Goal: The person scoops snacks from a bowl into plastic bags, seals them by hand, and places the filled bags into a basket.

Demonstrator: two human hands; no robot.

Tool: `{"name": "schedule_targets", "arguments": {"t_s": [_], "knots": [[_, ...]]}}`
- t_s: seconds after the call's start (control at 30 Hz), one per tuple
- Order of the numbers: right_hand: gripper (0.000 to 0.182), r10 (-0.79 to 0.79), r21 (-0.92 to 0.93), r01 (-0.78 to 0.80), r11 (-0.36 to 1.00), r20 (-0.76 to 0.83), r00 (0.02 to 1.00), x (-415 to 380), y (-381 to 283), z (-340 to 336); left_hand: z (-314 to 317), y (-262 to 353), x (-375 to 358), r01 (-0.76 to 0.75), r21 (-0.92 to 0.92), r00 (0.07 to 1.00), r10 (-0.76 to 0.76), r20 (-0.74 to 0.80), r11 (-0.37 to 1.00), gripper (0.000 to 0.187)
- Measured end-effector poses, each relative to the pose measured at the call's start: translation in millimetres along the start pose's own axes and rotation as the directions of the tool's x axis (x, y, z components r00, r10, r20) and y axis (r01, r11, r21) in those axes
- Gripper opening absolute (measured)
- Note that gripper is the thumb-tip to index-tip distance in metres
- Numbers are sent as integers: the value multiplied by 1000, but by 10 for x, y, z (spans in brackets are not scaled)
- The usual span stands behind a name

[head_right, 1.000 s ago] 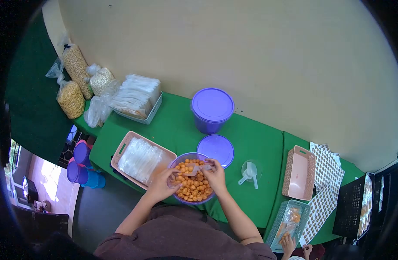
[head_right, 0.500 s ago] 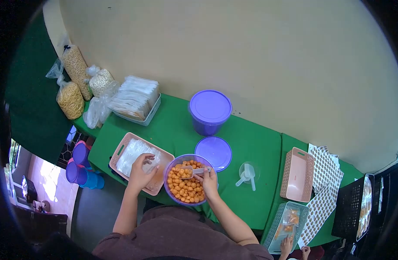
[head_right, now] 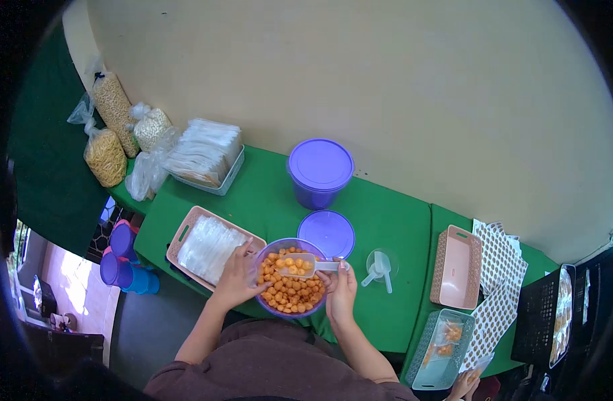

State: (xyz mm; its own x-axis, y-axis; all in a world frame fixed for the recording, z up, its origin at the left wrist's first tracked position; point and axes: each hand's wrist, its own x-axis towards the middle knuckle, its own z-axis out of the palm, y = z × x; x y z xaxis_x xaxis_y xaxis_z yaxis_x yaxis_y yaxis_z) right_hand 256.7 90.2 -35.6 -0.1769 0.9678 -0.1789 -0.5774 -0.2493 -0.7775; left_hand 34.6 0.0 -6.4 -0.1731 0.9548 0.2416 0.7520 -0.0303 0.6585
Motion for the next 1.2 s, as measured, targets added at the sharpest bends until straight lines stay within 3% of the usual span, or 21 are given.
{"name": "schedule_targets", "arguments": {"t_s": [0.1, 0.27, 0.47, 0.53, 0.57, 0.63, 0.73, 0.83, 0.87, 0.9, 0.93, 1.0, 1.07, 1.13, 1.17, 1.2], "knots": [[30, -37, 3, 37, 999, 14, 999, -88, -171, 22, 148, 14, -2, -46, 40, 998, 44, 52, 998, 102], [31, -131, -73, 132, 989, 24, 991, -229, -279, 133, 302, 101, -12, -150, -2, 989, 150, -7, 989, 100], [26, -129, -265, 175, 948, 182, 975, -354, -256, 171, 401, 241, -20, -270, -66, 962, 271, 4, 960, 94], [25, -336, -448, 473, 759, 353, 873, -364, -236, 153, 397, 285, -35, -313, -68, 949, 314, 6, 947, 94], [25, -336, -448, 473, 759, 353, 873, -377, -266, 148, 391, 299, -42, -306, -85, 952, 307, -5, 948, 93], [26, -462, -499, 685, 531, 508, 727, -443, -435, 232, 390, 287, -49, -300, -103, 954, 300, -14, 948, 91], [24, -552, -484, 761, 432, 525, 648, -466, -522, 198, 395, 190, -47, -287, -88, 958, 285, -32, 954, 88], [23, -548, -611, 692, 384, 453, 703, -322, -505, 221, 338, 183, -40, -201, -189, 977, 184, -107, 961, 82], [23, -547, -611, 692, 384, 453, 704, -286, -491, 208, 280, 196, -58, -93, -172, 995, 84, -61, 981, 80], [19, -423, -706, 565, 427, 396, 815, -247, -475, 185, 233, 201, -63, 16, -149, 1000, -19, -18, 989, 79], [16, -290, -787, 425, 447, 322, 901, -204, -449, 156, 214, 184, -63, 19, -148, 1000, -22, -20, 989, 79], [15, -223, -837, 369, 405, 301, 927, -119, -319, 21, 185, 154, -61, -56, -81, 991, 45, -126, 995, 75], [15, -156, -882, 311, 355, 272, 950, -135, -224, -81, 151, 141, -59, -56, -85, 990, 45, -136, 995, 74], [19, -39, -883, 215, 418, 219, 975, -203, -145, -50, 137, 136, -53, -59, -89, 989, 46, -144, 994, 73], [19, -37, -884, 211, 417, 215, 976, -222, -35, -104, 140, 136, -55, -49, -86, 988, 36, -149, 995, 72], [19, -55, -842, 185, 507, 183, 982, -218, 84, -137, 147, 137, -53, -42, -84, 988, 28, -153, 996, 72]]}}
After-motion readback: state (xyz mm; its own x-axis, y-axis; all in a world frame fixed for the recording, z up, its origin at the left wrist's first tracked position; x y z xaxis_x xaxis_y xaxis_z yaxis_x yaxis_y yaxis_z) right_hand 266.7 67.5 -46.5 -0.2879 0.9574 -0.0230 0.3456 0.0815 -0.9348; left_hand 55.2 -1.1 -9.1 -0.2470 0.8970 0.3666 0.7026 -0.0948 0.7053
